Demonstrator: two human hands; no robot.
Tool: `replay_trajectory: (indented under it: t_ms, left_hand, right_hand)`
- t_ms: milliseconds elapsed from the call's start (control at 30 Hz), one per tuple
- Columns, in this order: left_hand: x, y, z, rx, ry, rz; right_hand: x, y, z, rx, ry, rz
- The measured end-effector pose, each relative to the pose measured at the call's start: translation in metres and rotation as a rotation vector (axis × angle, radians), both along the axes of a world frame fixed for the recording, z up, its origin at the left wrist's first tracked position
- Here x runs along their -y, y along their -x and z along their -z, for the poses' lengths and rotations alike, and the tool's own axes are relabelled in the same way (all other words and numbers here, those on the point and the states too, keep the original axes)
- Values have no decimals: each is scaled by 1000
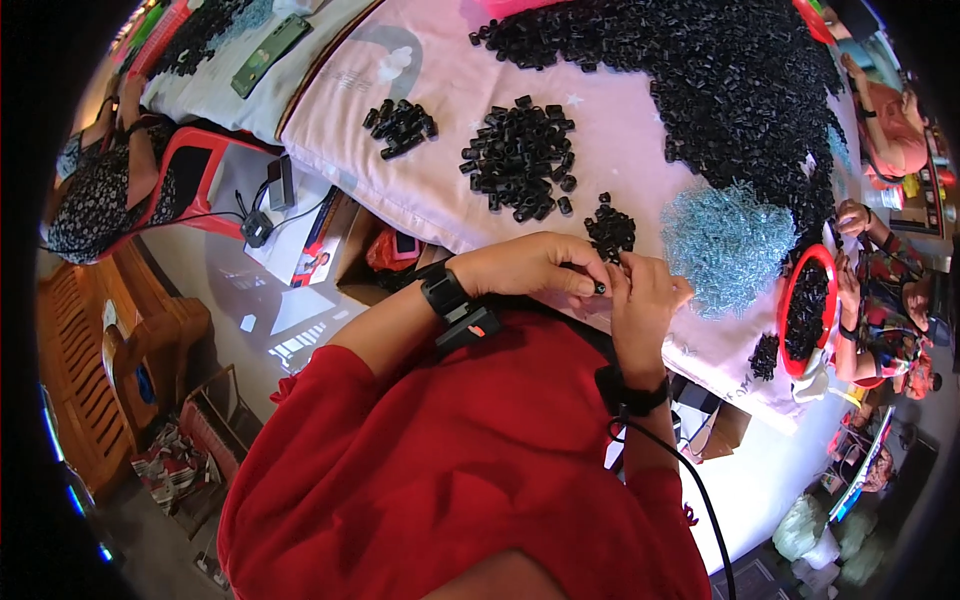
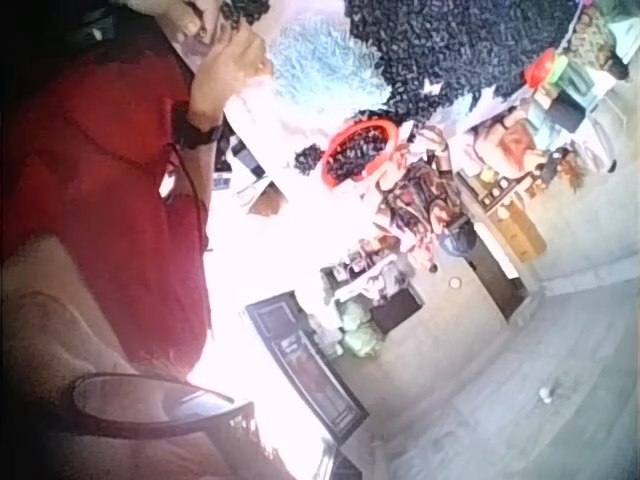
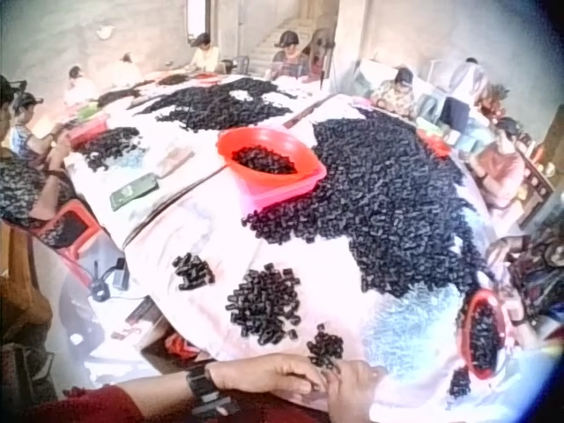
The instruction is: Sorting and inspecting small black plastic buckles or clips on a table.
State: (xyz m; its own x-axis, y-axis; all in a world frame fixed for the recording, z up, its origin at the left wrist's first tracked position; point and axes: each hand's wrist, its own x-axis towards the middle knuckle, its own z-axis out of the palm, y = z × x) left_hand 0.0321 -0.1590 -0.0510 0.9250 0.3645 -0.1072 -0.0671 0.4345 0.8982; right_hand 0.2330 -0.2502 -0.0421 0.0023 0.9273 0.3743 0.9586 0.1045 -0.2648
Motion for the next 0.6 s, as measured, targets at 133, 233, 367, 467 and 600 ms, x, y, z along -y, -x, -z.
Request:
replay_trajectory:
  t_ms: [133,233,367,467,600]
  left_hand:
    - [-1,0,1,-12,128,-10]
    - [0,-1,-1,-9,73,-38]
    - [-2,-1,1,9,79,-42]
    - [-1,-1,4,11,135,-30]
    - [0,-2,5,-5,128,-48]
  right_hand:
    - [2,-2,0,-51,37,3]
    - [6,-3,-7,-183,42,22]
    - [11,-2,-24,-682,148,24]
    - [13,8,-44,-824,189,-23]
    - [12,11,-53,-565,106,-104]
